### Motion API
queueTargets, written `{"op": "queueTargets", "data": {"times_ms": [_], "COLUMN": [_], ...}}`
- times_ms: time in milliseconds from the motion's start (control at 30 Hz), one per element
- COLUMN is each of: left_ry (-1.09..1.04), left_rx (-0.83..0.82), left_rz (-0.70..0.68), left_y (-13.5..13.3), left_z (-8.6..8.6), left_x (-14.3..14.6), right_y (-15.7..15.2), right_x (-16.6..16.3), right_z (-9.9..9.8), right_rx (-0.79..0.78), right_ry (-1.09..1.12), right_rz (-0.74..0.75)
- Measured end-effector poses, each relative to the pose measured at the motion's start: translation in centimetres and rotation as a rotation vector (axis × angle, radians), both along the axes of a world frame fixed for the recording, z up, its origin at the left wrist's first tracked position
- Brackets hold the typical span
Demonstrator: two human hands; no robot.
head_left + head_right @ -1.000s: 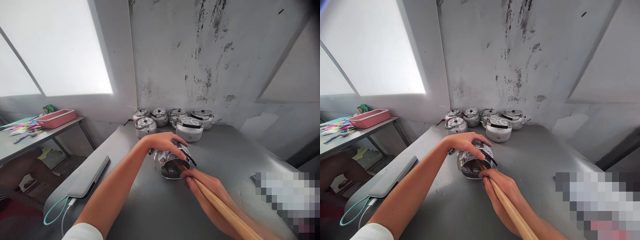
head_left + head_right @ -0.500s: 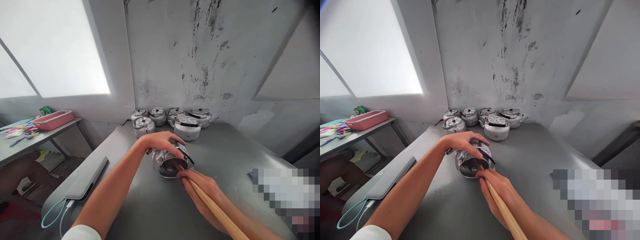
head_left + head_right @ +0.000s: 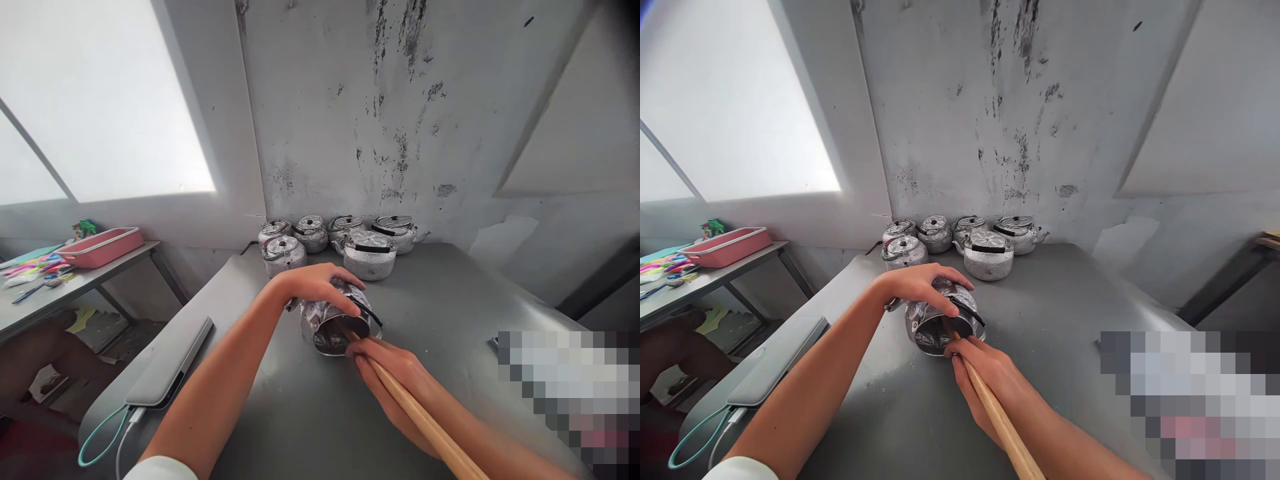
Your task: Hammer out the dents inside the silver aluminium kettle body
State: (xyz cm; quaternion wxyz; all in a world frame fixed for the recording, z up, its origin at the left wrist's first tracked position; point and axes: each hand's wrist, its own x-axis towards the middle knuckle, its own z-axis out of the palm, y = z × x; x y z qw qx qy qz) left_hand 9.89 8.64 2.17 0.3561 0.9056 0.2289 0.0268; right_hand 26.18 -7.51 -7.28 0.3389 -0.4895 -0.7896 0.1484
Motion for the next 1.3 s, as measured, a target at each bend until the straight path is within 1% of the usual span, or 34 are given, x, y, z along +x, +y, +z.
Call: {"op": "queueTargets", "data": {"times_ms": [100,267,367,533,700,867,1000,1300], "left_ry": [0.003,0.001,-0.004,-0.008,0.027,0.024,0.009,0.005], "left_rx": [0.0,-0.008,-0.018,-0.007,0.052,0.06,0.041,0.037], "left_rz": [0.004,-0.022,-0.035,-0.05,-0.017,-0.011,-0.014,-0.002], "left_y": [-0.1,0.2,0.5,0.6,-0.4,-0.8,-0.5,-0.1], "left_z": [0.1,0.1,0.0,-0.2,0.1,0.2,0.1,-0.1], "left_x": [0.0,-0.2,-0.3,-0.2,0.1,0.4,0.3,0.1], "right_y": [0.1,-0.2,-0.4,-0.7,-0.7,-0.8,-0.7,-0.2], "right_x": [0.2,0.3,0.3,0.2,0.1,0.0,-0.1,-0.1], "right_z": [0.0,-0.4,-0.5,0.1,0.4,0.0,-0.5,-1.5], "right_rx": [-0.012,0.074,0.082,0.049,-0.018,0.002,0.014,0.028], "right_ry": [0.012,0.002,-0.013,0.054,0.132,0.16,0.145,0.096], "right_rz": [-0.012,-0.008,-0.028,-0.082,-0.082,-0.058,-0.023,0.0]}}
